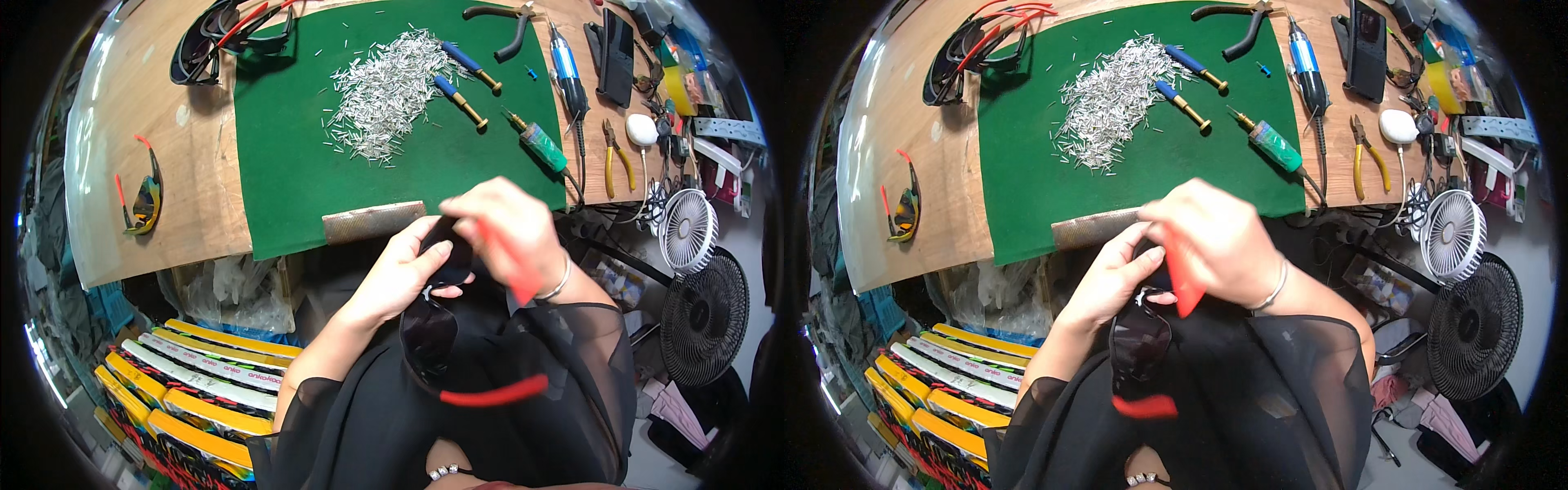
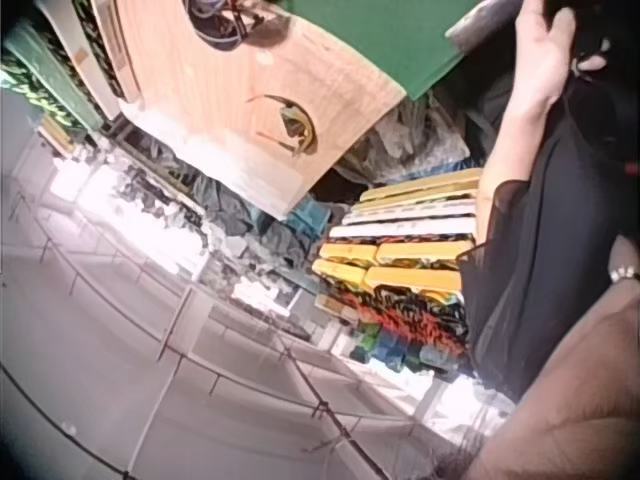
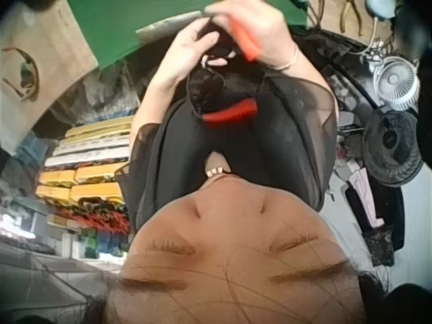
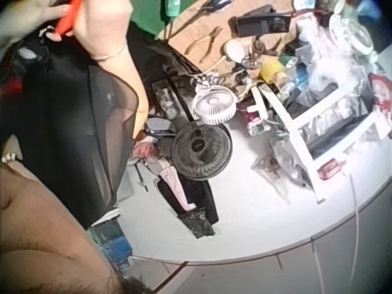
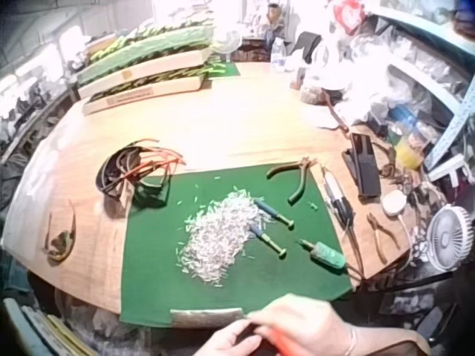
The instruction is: The person assembles sunglasses by inserting small metal pins into the frame using a screwdriver and pliers. They repeatedly adjust the frame and lens, then place the finished pair on the table and pick up another pair to continue.
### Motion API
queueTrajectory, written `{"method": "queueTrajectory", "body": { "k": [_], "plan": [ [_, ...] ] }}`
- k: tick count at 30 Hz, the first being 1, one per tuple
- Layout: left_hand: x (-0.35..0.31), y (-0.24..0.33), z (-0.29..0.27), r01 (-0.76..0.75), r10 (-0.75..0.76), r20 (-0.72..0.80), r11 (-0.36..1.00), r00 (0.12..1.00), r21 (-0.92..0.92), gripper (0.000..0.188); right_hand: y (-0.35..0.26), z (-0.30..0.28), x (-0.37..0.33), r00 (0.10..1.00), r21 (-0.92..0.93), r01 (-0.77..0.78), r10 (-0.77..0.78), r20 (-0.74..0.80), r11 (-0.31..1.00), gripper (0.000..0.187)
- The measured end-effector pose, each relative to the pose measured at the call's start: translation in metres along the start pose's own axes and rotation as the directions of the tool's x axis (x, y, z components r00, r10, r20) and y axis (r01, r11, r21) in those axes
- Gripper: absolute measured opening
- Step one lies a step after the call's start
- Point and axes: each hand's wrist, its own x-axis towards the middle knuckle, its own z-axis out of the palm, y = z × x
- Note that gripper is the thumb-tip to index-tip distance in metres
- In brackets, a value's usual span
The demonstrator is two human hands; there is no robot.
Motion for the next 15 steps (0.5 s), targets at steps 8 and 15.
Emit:
{"method": "queueTrajectory", "body": {
  "k": [8, 15],
  "plan": [
    [0.005, -0.007, -0.001, 0.105, -0.098, 0.119, 0.993, 0.988, -0.059, 0.036, 0.008, -0.008, 0.003, 0.964, 0.159, -0.264, 0.264, 0.023, 0.951, 0.008],
    [0.016, -0.011, -0.011, -0.143, 0.142, -0.020, 0.986, 0.990, -0.086, 0.028, -0.003, -0.011, 0.000, 0.981, -0.066, -0.185, 0.187, 0.040, 0.981, 0.042]
  ]
}}
